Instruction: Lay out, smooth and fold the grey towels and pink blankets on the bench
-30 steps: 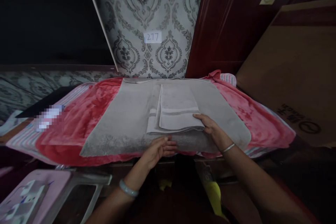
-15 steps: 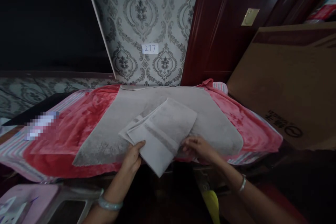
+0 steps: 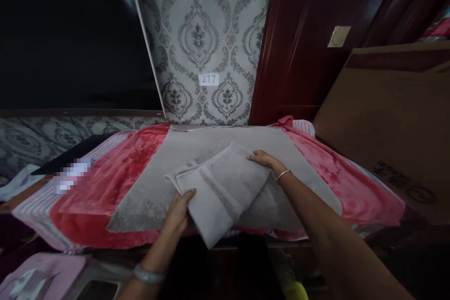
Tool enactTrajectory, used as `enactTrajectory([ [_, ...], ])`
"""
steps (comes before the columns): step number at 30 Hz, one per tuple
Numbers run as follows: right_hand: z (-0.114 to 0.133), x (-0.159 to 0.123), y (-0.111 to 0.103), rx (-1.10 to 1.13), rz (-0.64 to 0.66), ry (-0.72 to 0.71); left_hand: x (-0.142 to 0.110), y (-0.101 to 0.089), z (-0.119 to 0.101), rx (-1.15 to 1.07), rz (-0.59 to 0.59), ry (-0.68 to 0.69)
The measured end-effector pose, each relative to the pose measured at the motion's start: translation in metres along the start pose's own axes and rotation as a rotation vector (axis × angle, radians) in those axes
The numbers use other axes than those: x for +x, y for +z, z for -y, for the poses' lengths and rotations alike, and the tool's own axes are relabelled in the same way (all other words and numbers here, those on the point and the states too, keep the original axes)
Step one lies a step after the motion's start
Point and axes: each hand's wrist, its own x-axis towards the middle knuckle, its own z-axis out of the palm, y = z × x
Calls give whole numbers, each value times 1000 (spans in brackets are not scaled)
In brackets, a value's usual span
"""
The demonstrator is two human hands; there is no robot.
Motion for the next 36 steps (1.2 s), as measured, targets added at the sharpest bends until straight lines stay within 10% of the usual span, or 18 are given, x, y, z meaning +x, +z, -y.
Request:
enactTrajectory([
  [7,-6,-42,15,296,-5,3,66,-21,-77,279,154,-26],
  [12,-15,-65,34,73,-151,60,100,-44,-78,911,-169,250],
  [17,53,-60,66,-231,-278,-343,95,-4,-64,1554,67,700],
  [23,135,-51,140,-336,-60,-447,98,36,-28,1907,196,648],
  [36,39,-26,92,-493,-51,-128,111,27,-12,1935,229,576],
])
